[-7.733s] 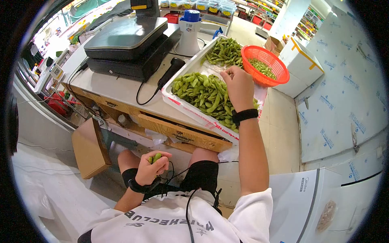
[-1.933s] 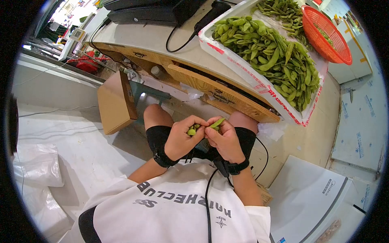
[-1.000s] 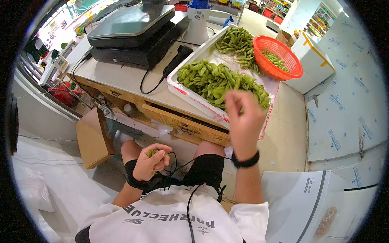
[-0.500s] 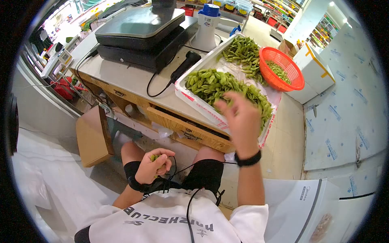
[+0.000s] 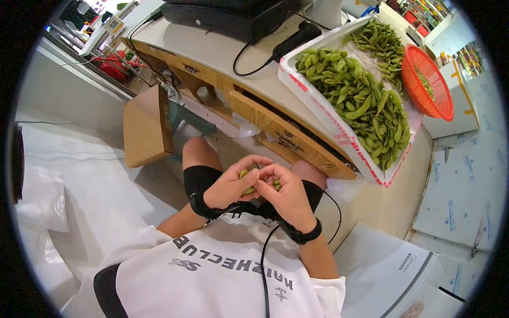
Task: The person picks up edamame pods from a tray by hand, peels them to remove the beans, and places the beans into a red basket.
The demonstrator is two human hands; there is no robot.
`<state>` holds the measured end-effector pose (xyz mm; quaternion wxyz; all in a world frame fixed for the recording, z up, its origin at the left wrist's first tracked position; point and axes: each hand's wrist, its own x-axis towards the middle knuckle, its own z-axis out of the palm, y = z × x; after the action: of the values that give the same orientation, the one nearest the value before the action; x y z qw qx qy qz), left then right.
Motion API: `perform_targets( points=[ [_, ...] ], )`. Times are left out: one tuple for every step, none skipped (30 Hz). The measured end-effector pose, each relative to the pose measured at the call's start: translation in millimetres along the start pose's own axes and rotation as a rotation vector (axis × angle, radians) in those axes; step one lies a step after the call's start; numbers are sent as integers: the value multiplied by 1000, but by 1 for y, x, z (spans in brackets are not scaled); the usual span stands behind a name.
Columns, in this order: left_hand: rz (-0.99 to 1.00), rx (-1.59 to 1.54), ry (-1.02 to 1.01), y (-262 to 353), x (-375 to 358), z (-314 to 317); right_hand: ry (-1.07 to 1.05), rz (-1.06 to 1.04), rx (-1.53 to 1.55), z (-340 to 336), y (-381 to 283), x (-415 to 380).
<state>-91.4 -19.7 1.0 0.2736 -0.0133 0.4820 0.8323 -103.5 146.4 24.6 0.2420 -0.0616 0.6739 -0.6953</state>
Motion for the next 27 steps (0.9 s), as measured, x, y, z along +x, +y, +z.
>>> perform_targets(
  points=[
    [-14, 13, 1, 2, 0, 1, -11, 25, 70, -1, 2, 1],
    [-27, 27, -1, 3, 2, 1, -19, 47, 137, -3, 4, 1],
    [-62, 26, -58, 4, 1, -5, -27, 66, 204, -5, 5, 2],
    [-79, -31, -60, 4, 1, -7, -1, 68, 206, -8, 4, 2],
    [-96, -86, -62, 4, 1, -8, 24, 70, 207, -11, 2, 1],
    [-111, -141, -64, 4, 1, -9, 49, 70, 208, -14, 1, 1],
    [-118, -171, -69, 3, 1, -12, 109, 70, 147, -18, 5, 1],
    [-125, -201, -76, 2, 1, -14, 142, 65, 199, -20, 5, 2],
    [-132, -231, -83, 0, 1, -16, 177, 59, 250, -21, 4, 2],
    [-121, -220, -61, -1, 2, -16, 212, 54, 302, -23, 4, 2],
    [-110, -209, -39, -2, 2, -16, 210, 52, 334, -27, 6, 1],
    [-99, -198, -18, -3, 2, -16, 210, 61, 345, -27, 7, 1],
    [-84, -175, -1, -3, 2, -15, 209, 70, 356, -27, 8, 1],
    [-69, -152, 15, -2, 3, -14, 208, 78, 367, -27, 8, 1],
    [-54, -129, 32, -1, 4, -12, 204, 77, 377, -25, 9, 2],
    [-30, -116, 41, -3, 5, -12, 200, 77, 386, -21, 10, 2],
    [-6, -103, 50, -6, 6, -12, 196, 76, 396, -19, 11, 1],
    [18, -90, 59, -7, 6, -13, 195, 73, 427, -20, 13, 1],
    [26, -60, 61, -7, 6, -14, 193, 68, 459, -21, 16, 1],
    [34, -30, 63, -6, 6, -15, 191, 64, 492, -21, 18, 1],
    [42, 0, 64, -6, 5, -16, 196, 62, 484, -21, 19, 0],
    [75, 79, 79, -6, 5, -15, 200, 60, 476, -20, 20, 0],
    [107, 157, 94, -5, 5, -13, 205, 59, 468, -20, 20, -1],
    [139, 236, 109, -4, 5, -11, 206, 59, 446, -20, 21, -2],
    [145, 260, 115, -2, 4, -9, 206, 59, 423, -20, 22, -2],
    [150, 284, 121, 0, 4, -6, 206, 59, 401, -20, 23, -3],
    [156, 308, 128, 2, 3, -5, 208, 56, 361, -18, 23, -4]
  ],
)
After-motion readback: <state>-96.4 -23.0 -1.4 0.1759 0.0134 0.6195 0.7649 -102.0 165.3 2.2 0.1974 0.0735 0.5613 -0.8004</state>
